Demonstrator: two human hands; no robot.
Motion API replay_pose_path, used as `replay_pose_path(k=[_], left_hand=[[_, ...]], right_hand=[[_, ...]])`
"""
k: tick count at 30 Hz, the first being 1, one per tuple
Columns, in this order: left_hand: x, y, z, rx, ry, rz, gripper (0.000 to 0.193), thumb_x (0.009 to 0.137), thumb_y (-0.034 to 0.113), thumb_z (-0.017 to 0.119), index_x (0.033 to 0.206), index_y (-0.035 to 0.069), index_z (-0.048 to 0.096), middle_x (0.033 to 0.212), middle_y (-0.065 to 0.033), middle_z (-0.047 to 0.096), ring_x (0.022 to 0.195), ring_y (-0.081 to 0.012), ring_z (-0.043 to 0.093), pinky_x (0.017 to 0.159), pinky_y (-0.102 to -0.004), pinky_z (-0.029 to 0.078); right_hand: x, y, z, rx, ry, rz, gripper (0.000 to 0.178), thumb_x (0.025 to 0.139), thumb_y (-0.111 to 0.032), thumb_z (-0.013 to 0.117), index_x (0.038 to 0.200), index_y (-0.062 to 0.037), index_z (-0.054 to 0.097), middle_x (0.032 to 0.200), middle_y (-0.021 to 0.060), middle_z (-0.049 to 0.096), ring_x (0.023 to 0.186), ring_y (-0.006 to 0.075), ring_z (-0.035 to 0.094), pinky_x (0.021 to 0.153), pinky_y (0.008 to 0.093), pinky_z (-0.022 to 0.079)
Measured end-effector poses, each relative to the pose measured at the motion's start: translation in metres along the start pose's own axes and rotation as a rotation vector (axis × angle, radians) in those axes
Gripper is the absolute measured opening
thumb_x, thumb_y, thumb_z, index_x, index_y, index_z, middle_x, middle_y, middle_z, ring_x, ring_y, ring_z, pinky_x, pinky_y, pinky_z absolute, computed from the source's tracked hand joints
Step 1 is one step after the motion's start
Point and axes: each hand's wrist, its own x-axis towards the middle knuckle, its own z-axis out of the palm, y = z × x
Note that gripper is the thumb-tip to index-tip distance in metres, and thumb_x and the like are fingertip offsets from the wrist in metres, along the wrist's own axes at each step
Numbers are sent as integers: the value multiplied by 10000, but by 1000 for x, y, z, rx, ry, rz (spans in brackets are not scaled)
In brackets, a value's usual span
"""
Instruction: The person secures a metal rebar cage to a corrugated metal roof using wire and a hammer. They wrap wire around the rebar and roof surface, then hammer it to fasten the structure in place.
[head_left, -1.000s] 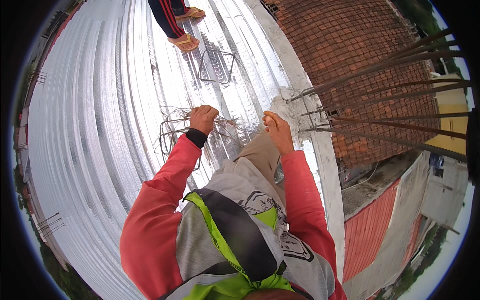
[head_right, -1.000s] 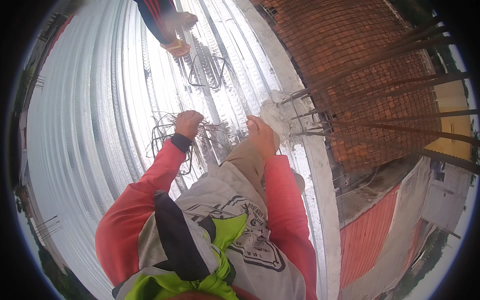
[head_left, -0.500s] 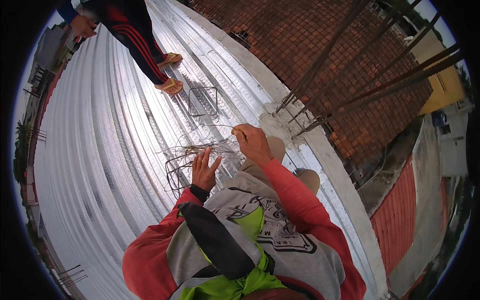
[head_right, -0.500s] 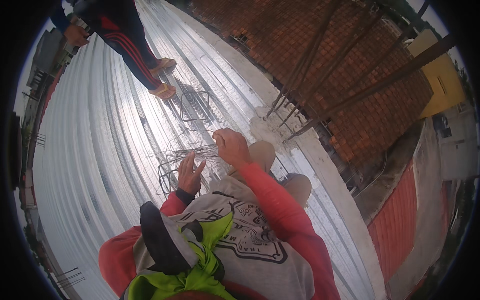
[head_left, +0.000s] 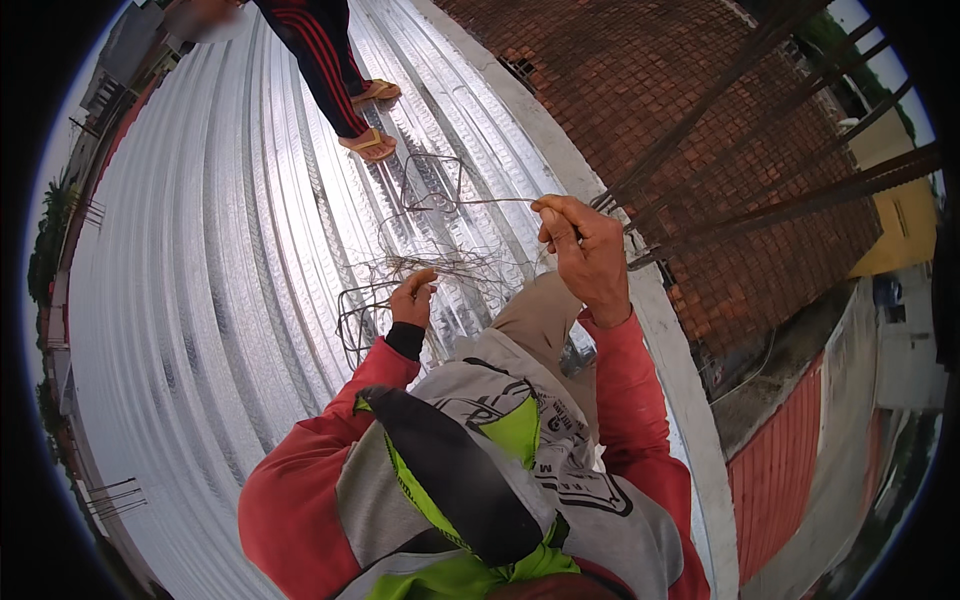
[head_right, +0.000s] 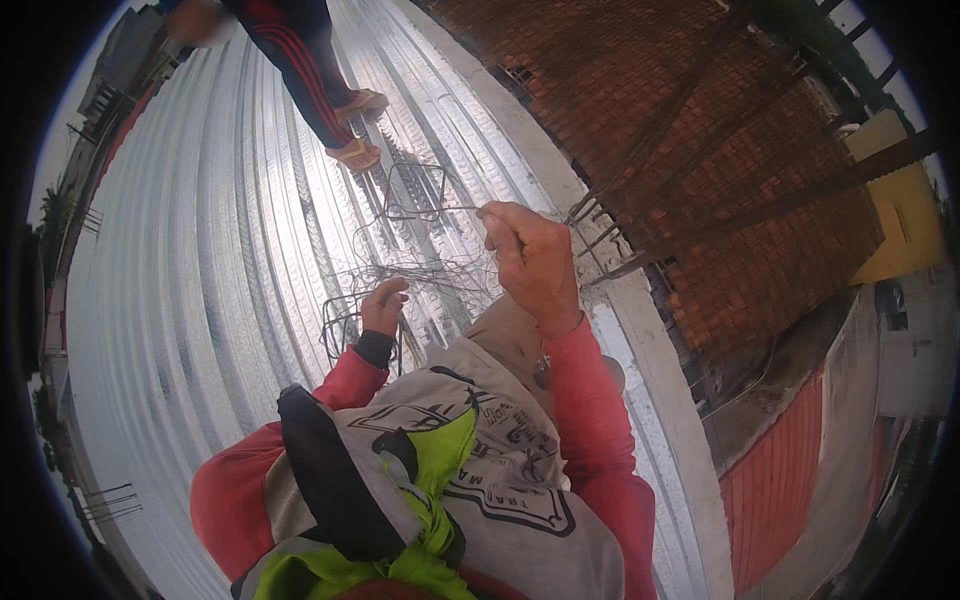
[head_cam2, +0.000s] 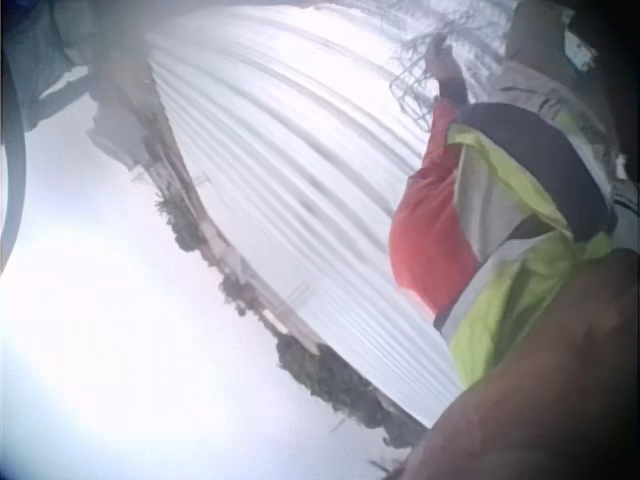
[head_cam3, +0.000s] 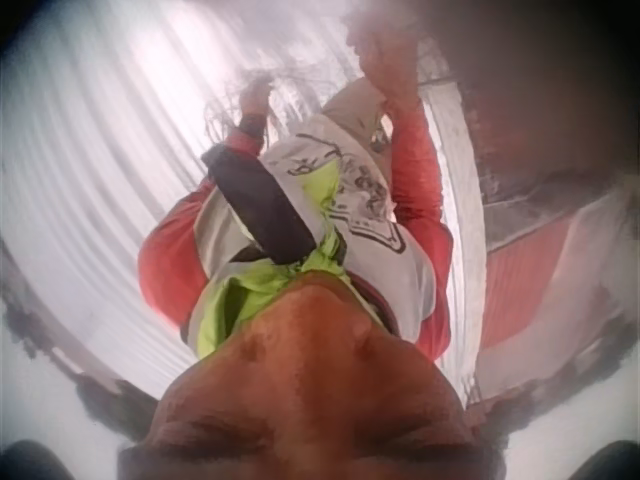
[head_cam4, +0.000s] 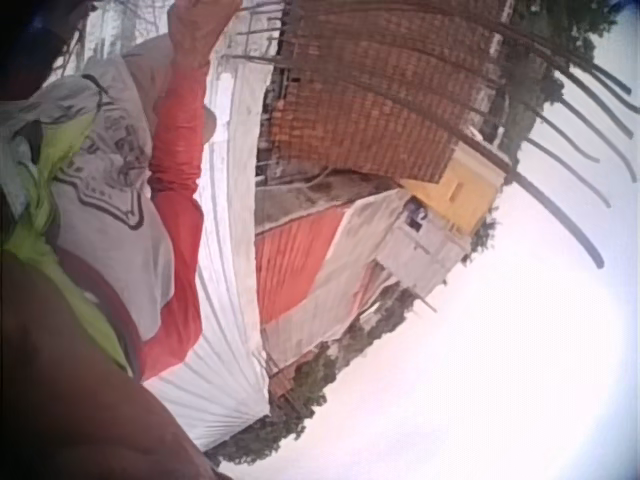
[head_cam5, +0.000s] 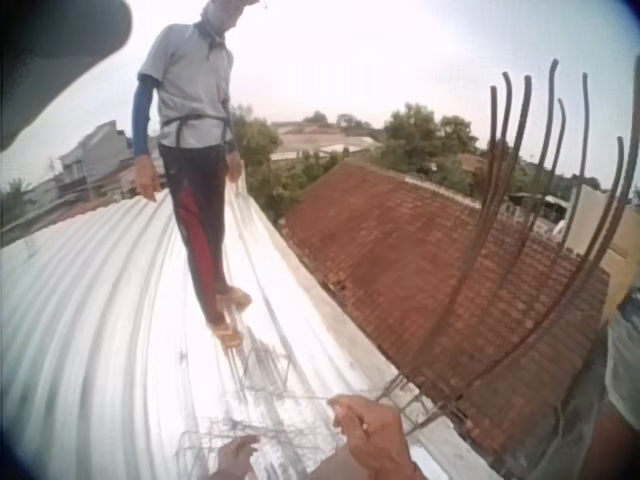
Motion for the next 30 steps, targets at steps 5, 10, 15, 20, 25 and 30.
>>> replay_pose_path(k=[5, 10, 15, 20, 25, 30], left_hand=[[22, 78, 0, -1170, 65, -549, 573, 1037, 407, 489, 1461, 25, 434, 1470, -149, 521, 1247, -291, 566, 1026, -430, 485], [35, 174, -23, -1137, 41, -406, 513, 1040, 390, 502, 1403, 29, 466, 1418, -130, 553, 829, -159, 594, 742, -288, 540], [49, 129, -40, -1128, -42, -602, 458, 1005, 415, 609, 1296, 69, 538, 1366, -107, 608, 546, -36, 479, 431, -151, 406], [53, 72, -18, -1356, 14, -590, 649, 1017, 396, 586, 1490, 26, 338, 1438, -85, 543, 519, -42, 448, 398, -172, 386], [51, 89, -12, -1374, 15, -711, 346, 947, 399, 674, 1097, 88, 646, 1151, -37, 727, 521, -78, 469, 444, -212, 380], [49, 112, -11, -1258, 227, -563, 267, 989, 324, 586, 1092, 88, 656, 1078, -23, 718, 703, -152, 547, 620, -301, 477]], right_hand=[[-20, -30, -21, 81, -57, 20, 175, 963, -59, 605, 1038, 45, 724, 712, 69, 658, 638, 107, 590, 602, 272, 469], [-43, -28, -40, 241, -111, 58, 200, 958, -95, 621, 1036, 59, 723, 729, 72, 665, 662, 118, 596, 648, 262, 468], [-48, -7, -50, 156, -126, 207, 210, 960, -109, 621, 1036, 61, 719, 745, 72, 671, 713, 123, 616, 676, 274, 472], [-54, -14, -52, 309, -197, 95, 193, 971, -93, 611, 1034, 50, 724, 765, 79, 676, 705, 138, 622, 664, 277, 474], [-57, -17, -67, 346, 52, 70, 192, 978, -94, 608, 1024, 52, 725, 790, 104, 682, 699, 139, 622, 652, 278, 487], [-50, -38, -81, 267, -117, -10, 199, 974, -120, 631, 1018, 53, 719, 803, 90, 694, 741, 161, 652, 702, 278, 507]])
